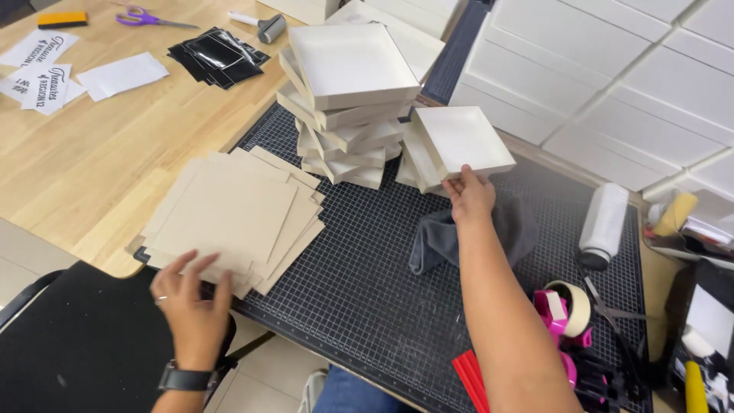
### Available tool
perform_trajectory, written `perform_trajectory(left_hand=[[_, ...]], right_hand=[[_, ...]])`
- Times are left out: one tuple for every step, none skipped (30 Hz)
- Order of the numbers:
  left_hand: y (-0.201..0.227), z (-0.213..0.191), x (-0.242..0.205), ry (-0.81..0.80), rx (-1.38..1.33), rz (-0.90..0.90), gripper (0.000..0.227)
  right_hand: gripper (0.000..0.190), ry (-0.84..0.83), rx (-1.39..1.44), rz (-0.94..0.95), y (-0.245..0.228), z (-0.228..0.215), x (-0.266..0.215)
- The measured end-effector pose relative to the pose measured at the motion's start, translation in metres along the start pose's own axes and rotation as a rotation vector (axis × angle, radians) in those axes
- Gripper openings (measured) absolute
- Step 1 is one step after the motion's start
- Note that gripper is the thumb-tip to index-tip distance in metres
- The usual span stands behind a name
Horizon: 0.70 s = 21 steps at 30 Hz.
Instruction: Assembling small white cardboard boxes by folding and taping
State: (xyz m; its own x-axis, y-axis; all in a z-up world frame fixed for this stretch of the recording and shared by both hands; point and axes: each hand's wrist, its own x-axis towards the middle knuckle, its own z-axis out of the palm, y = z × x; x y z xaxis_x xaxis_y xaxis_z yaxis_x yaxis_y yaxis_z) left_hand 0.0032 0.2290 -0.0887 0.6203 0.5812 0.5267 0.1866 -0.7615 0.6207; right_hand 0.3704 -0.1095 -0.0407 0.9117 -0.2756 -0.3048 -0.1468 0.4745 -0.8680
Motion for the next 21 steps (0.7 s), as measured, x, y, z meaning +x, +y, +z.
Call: perform_trajectory(left_hand=[[-0.011,-0.003,0.006,0.002,0.001,-0.002,0.035],[-0.022,-0.005,0.013,0.022,0.034,-0.022,0.033],[-0.033,-0.007,0.020,0.042,0.067,-0.043,0.032],[-0.044,-0.005,0.027,0.041,0.068,-0.047,0.032],[-0.056,-0.004,0.033,0.013,0.099,-0.072,0.036],[-0.067,-0.003,0.039,-0.015,0.129,-0.100,0.040],[-0.071,-0.002,0.045,-0.015,0.129,-0.107,0.040],[-0.074,-0.002,0.053,-0.075,0.121,-0.177,0.046],[-0.077,-0.002,0.060,-0.134,0.112,-0.246,0.053],[-0.081,0.001,0.065,-0.134,0.110,-0.248,0.053],[-0.085,0.004,0.070,-0.141,0.114,-0.268,0.059],[-0.088,0.007,0.072,-0.151,0.119,-0.292,0.065],[-0.085,0.005,0.074,-0.153,0.116,-0.297,0.065],[-0.083,0.003,0.076,-0.169,0.136,-0.322,0.073],[-0.080,0.000,0.079,-0.185,0.155,-0.347,0.081],[-0.077,-0.002,0.080,-0.184,0.155,-0.350,0.081],[-0.075,-0.005,0.081,-0.203,0.158,-0.366,0.085],[-0.071,-0.006,0.083,-0.224,0.158,-0.378,0.088],[-0.072,-0.006,0.086,-0.225,0.155,-0.376,0.088],[-0.073,-0.007,0.087,-0.216,0.155,-0.405,0.092],[-0.074,-0.007,0.087,-0.207,0.155,-0.435,0.096]], right_hand=[[0.042,-0.003,-0.001,0.001,0.005,0.003,0.007],[0.042,0.002,-0.001,0.008,0.010,0.007,0.014],[0.041,0.007,-0.001,0.015,0.014,0.011,0.022],[0.041,0.007,-0.005,0.017,0.014,0.011,0.024],[0.035,0.001,-0.051,0.023,0.014,0.011,0.026],[0.029,-0.007,-0.099,0.028,0.013,0.011,0.028],[0.029,-0.009,-0.106,0.030,0.010,0.010,0.026],[0.028,-0.007,-0.172,0.021,0.007,0.008,0.023],[0.028,-0.005,-0.239,0.013,0.003,0.007,0.020],[0.028,-0.006,-0.241,0.011,0.003,0.005,0.020],[0.027,-0.020,-0.236,0.012,0.003,0.004,0.019],[0.026,-0.033,-0.235,0.014,0.003,0.000,0.017],[0.026,-0.033,-0.241,0.014,0.004,0.000,0.015],[0.019,-0.037,-0.215,-0.015,0.005,0.000,0.012],[0.013,-0.041,-0.190,-0.044,0.007,0.000,0.010],[0.013,-0.042,-0.192,-0.044,0.009,0.002,0.008],[0.025,-0.006,-0.119,-0.022,0.012,0.005,0.007],[0.038,0.033,-0.044,-0.004,0.013,0.006,0.006],[0.038,0.035,-0.044,-0.007,0.015,0.009,0.004],[0.041,0.027,-0.050,-0.012,0.019,0.011,0.001],[0.043,0.019,-0.056,-0.018,0.022,0.013,-0.002]])
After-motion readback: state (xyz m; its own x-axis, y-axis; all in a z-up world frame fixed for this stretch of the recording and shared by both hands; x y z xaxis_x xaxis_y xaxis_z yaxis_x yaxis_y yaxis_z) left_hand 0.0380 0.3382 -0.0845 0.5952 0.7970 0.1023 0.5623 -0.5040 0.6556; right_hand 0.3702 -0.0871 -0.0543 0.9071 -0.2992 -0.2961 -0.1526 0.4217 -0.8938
